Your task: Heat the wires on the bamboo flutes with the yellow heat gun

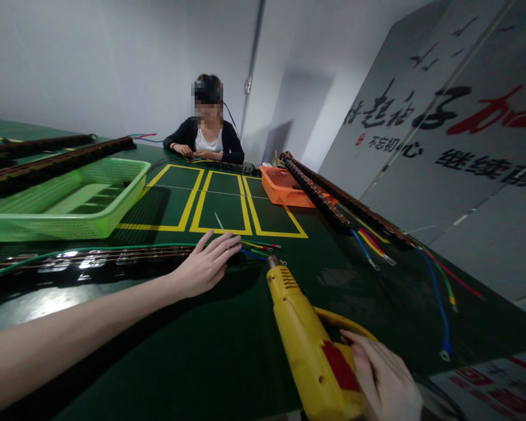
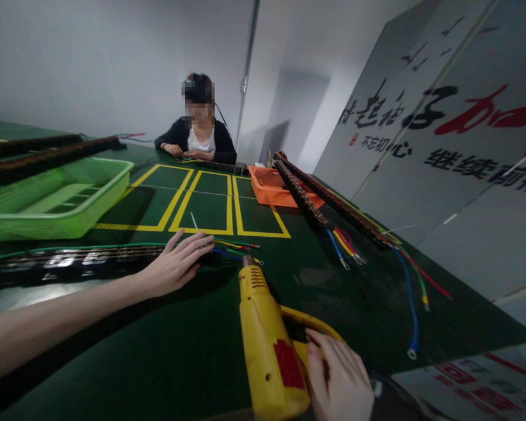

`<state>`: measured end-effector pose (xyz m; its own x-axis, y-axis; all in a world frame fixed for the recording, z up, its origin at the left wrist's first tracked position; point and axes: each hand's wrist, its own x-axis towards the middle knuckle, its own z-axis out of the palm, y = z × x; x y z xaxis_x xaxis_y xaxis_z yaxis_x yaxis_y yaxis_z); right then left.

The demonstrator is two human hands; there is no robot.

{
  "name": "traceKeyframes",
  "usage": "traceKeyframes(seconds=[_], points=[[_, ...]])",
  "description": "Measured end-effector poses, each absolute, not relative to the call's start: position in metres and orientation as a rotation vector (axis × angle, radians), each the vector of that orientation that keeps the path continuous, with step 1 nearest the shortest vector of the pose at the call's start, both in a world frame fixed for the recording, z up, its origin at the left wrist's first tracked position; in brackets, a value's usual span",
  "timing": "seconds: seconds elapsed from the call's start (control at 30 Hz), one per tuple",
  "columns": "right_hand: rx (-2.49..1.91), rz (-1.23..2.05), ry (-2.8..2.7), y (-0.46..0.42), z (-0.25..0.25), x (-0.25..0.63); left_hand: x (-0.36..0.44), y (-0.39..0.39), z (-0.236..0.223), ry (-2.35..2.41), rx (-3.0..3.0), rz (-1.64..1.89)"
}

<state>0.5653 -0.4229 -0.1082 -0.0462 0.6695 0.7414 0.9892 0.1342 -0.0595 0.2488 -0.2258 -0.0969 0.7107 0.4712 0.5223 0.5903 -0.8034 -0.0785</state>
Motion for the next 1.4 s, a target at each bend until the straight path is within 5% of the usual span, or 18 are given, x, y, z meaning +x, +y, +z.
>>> traceKeyframes(seconds=[0.97,1.4], points=[[-1.583,-0.593,-1.584,-0.415,-0.131,0.476,0.250,-0.219,-0.097,-0.891,-2.780,-0.706],[-1.581,-0.517,-1.635,-0.414,-0.122,0.507,0.249,-0.214,-0.103,-0.896,-2.758,-0.771]])
